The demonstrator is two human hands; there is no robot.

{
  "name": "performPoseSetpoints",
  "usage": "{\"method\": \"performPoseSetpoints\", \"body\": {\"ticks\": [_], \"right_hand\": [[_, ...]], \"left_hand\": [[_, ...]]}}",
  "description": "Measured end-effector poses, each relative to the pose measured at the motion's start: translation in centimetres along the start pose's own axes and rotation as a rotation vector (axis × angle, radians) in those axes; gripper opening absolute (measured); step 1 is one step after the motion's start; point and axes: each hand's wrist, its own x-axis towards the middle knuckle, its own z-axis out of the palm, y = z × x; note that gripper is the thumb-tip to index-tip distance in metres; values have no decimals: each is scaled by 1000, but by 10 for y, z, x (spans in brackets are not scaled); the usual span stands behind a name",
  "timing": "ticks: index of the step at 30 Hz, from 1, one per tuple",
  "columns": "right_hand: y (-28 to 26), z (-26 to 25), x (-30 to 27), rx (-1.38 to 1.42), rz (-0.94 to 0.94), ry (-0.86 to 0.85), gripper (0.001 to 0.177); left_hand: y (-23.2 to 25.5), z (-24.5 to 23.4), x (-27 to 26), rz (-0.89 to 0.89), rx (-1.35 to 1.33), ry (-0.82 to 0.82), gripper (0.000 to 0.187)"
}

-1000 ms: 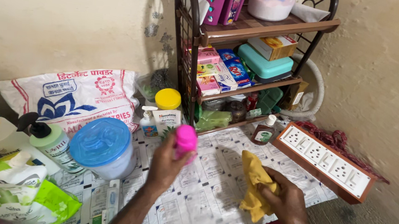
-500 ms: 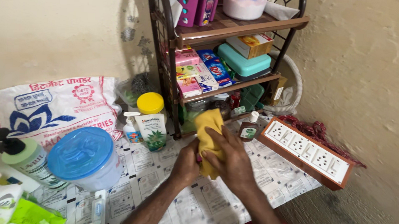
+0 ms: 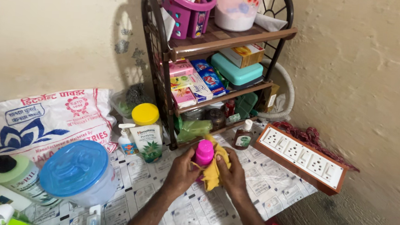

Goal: The person wipes various bathroom items with a yellow cloth, including a pink toothbrush holder, a pink bottle, a small brown bottle, a soap box, and a teal container. The person places the cleaned items back onto a metal shelf unit.

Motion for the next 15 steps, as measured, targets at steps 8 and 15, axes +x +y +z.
{"method": "performPoseSetpoints", "body": {"ticks": [8,15], "right_hand": [[-22,-15,-24,-69,100,127,52],[-16,-4,-16,-632,244,-202,64]], "left_hand": [[53,-9,0,212,364,28,85],[55,-10,20,110,368,60,51]]}}
